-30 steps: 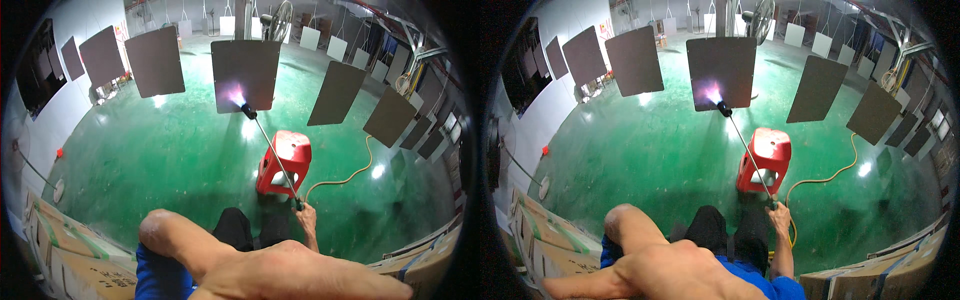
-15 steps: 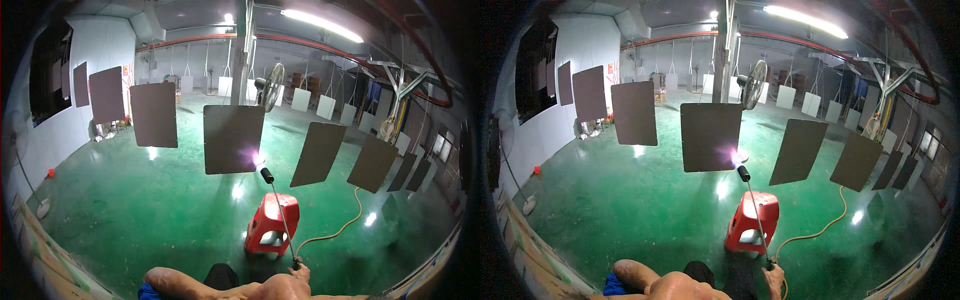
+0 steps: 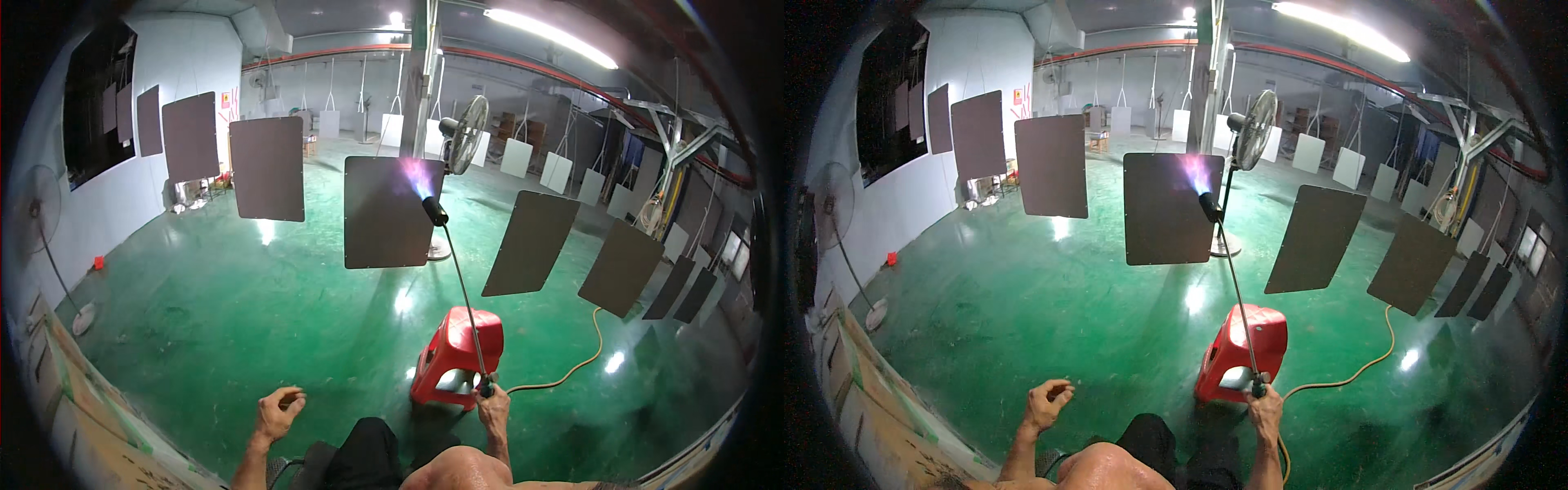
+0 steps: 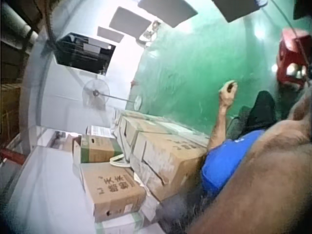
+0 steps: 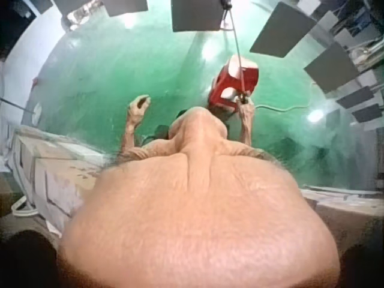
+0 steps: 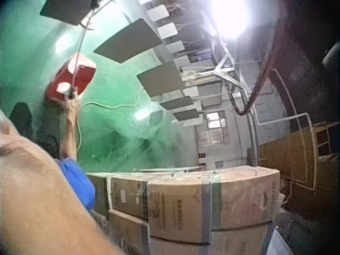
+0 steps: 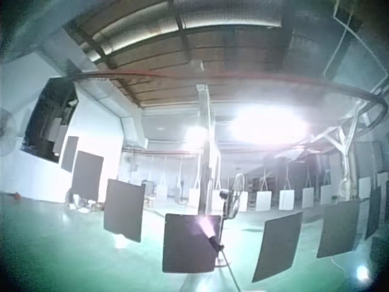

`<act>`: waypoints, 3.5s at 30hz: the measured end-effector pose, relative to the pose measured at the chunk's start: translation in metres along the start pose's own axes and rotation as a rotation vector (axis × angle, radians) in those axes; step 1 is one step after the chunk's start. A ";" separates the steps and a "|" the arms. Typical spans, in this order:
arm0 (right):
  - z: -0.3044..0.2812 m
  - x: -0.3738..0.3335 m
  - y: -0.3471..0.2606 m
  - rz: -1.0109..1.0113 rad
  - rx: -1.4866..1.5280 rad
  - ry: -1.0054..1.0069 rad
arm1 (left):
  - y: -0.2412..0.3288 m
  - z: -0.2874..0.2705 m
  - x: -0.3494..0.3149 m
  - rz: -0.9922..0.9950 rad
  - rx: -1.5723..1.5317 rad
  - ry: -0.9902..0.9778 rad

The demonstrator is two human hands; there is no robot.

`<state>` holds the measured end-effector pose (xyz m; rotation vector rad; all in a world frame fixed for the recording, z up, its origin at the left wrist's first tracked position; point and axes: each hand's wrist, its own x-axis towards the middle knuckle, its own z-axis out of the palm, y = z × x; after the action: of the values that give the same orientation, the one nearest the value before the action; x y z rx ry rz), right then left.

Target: The person sits on a chair and uses a handheld blowtorch to apply heat to a series of dark rectangular panels hanging from the ceiling. The person moves the torch back and forth across the surface of each panel, creating a visible purple flame and smoke.

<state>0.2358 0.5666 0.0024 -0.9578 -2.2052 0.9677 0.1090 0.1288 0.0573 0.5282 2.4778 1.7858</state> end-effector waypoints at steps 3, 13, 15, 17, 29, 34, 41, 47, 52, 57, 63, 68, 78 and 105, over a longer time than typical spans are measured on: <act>0.013 0.011 -0.023 -0.070 0.046 -0.013 | -0.101 -0.027 -0.032 -0.176 0.642 -0.068; 0.057 0.021 -0.080 -0.136 0.032 -0.129 | -0.179 -0.037 -0.055 -0.639 0.484 -0.175; 0.064 0.019 -0.085 -0.137 0.042 -0.180 | -0.179 -0.039 -0.054 -0.602 0.497 -0.179; 0.059 0.014 -0.073 -0.115 0.067 -0.213 | -0.178 -0.032 -0.051 -0.614 0.501 -0.255; 0.068 -0.024 -0.035 -0.047 -0.283 -0.324 | -0.169 -0.038 -0.057 -0.655 0.508 -0.224; 0.050 -0.047 -0.011 0.022 -0.292 -0.304 | -0.178 -0.040 -0.053 -0.685 0.513 -0.271; -0.002 -0.053 0.037 0.174 -0.288 -0.166 | -0.175 -0.030 -0.045 -0.850 0.528 -0.299; -0.059 -0.055 0.062 0.226 -0.151 0.028 | -0.196 -0.019 -0.050 -0.831 0.318 -0.227; -0.080 -0.043 0.075 0.211 0.079 0.168 | -0.196 -0.005 -0.051 -0.759 0.177 -0.215; -0.090 -0.026 0.077 0.224 0.089 0.204 | -0.193 0.006 -0.056 -0.686 0.137 -0.323; -0.089 -0.016 0.090 0.167 0.108 0.169 | -0.186 0.015 -0.060 -0.771 0.051 -0.268; -0.090 -0.014 0.101 0.152 0.021 0.073 | -0.152 0.022 -0.060 -0.801 0.147 -0.271; -0.092 -0.024 0.104 0.151 -0.062 -0.038 | -0.199 0.020 -0.063 -0.718 0.077 -0.298; -0.067 -0.033 0.175 0.331 -0.109 -0.161 | -0.197 0.017 -0.053 -0.721 0.146 -0.329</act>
<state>0.3699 0.6532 -0.1005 -1.3709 -2.2950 1.1122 0.1139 0.0740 -0.1397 -0.0781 2.1701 1.1422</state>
